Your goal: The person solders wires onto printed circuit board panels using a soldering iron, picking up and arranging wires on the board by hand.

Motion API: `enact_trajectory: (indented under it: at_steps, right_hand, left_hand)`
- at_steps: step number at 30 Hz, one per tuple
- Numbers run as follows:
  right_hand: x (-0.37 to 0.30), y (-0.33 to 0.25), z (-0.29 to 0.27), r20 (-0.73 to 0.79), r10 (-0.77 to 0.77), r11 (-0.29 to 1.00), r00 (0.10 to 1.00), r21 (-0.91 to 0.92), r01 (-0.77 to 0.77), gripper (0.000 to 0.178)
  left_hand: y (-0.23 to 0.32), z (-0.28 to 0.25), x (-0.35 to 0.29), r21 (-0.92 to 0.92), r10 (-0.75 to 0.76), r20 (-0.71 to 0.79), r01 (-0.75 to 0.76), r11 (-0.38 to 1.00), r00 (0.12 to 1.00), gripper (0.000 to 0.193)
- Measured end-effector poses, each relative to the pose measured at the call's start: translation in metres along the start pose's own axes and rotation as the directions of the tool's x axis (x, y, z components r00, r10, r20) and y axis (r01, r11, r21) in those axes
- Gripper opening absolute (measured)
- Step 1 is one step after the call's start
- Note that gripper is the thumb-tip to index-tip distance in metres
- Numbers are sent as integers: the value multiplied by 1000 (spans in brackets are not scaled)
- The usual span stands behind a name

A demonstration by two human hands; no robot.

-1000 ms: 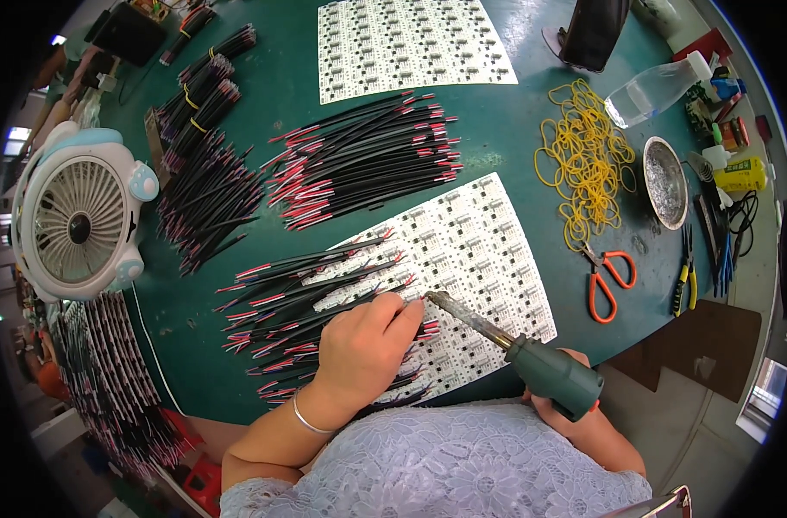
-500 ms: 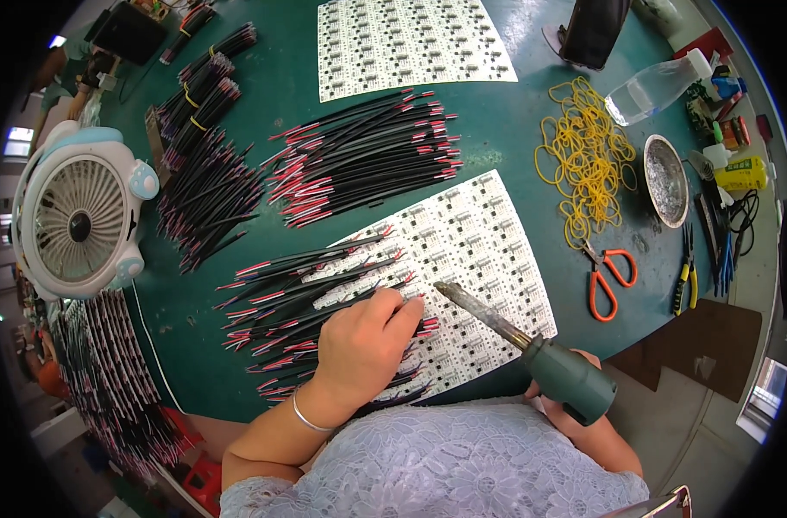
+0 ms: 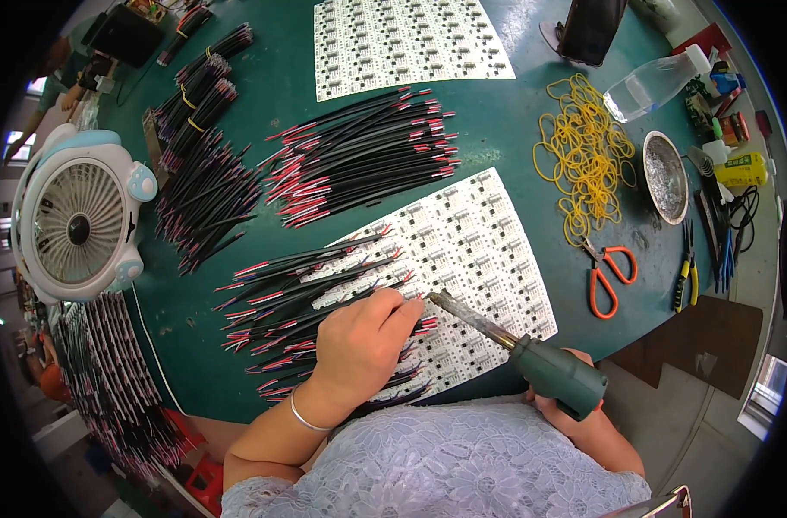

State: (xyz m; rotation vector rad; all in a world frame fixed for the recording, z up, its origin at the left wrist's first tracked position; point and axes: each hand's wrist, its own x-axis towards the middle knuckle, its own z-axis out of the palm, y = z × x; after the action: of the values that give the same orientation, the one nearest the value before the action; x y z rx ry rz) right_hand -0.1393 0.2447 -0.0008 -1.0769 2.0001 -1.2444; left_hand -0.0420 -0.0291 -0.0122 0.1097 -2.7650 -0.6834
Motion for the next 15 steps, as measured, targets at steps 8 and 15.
enact_trajectory:
  at_steps: [8, 15]
  right_hand:
    - [5, -10, -1, -38, -61, 995, 997, -78, 58, 22]
    - [-4, -4, -3, -53, -49, 988, 997, -149, 40, 26]
  left_hand:
    - [0, 1, 1, 9, -15, 15, 15, 1000, 1000, 23]
    - [1, -2, 2, 5, -22, 22, 22, 1000, 999, 25]
